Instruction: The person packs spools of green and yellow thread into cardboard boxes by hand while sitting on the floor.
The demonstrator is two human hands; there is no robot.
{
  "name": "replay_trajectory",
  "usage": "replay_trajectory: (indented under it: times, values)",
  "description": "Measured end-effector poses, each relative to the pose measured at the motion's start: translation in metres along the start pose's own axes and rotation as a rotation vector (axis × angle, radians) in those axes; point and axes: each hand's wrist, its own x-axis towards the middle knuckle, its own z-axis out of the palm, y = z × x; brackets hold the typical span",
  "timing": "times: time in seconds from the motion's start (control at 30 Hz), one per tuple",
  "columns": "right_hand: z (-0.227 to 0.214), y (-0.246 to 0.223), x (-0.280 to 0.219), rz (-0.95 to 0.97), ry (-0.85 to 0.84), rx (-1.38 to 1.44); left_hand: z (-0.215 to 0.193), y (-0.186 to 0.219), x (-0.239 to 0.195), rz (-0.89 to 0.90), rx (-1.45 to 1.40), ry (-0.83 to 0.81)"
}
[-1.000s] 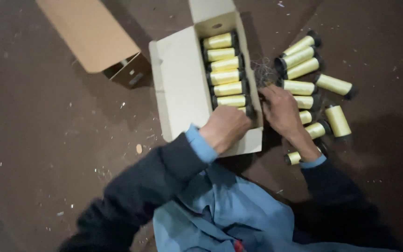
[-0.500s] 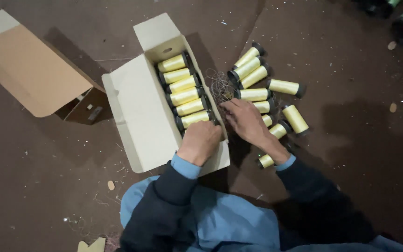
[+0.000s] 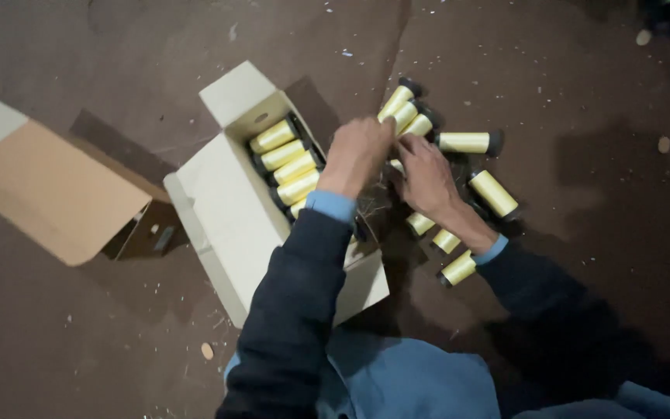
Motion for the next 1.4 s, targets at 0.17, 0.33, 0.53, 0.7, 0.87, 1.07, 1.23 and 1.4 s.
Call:
replay_trajectory:
  times: [0.17, 0.33, 0.53, 0.7, 0.87, 1.07, 1.23, 1.4]
  values:
    - [0.003, 0.034, 0.010, 0.057, 0.066, -0.092, 0.055, -0.009, 0.057, -0.079, 0.000, 0.054]
    - [0.001, 0.060, 0.017, 0.120, 0.067, -0.089, 0.076, -0.007, 0.068, -0.237, -0.063, 0.027]
    - [-0.033, 0.020, 0.027, 0.202, 0.172, 0.538, 0.009, -0.011, 0.028, -0.277, -0.374, 0.079]
    - [-0.040, 0.004, 0.037, 0.260, -0.162, 1.515, -0.039, -0.004, -0.003, -0.356, -0.929, 0.074]
    - [-0.087, -0.035, 0.030, 0.261, -0.345, 1.254, -0.064, -0.004, -0.040, -0.316, -1.012, 0.212]
    - [-0.065, -0.016, 0.024, 0.148, -0.120, 1.263, -0.055, -0.009, -0.074, -0.136, -1.549, 0.130]
    - [-0.060, -0.035, 0.035, 0.043, 0.107, 1.617, -0.062, -0.008, -0.112, -0.150, -1.580, 0.034]
    - [-0.041, -0.027, 0.028, 0.222, -0.014, 1.970, -0.050, -0.013, -0.142, -0.094, -1.721, 0.172]
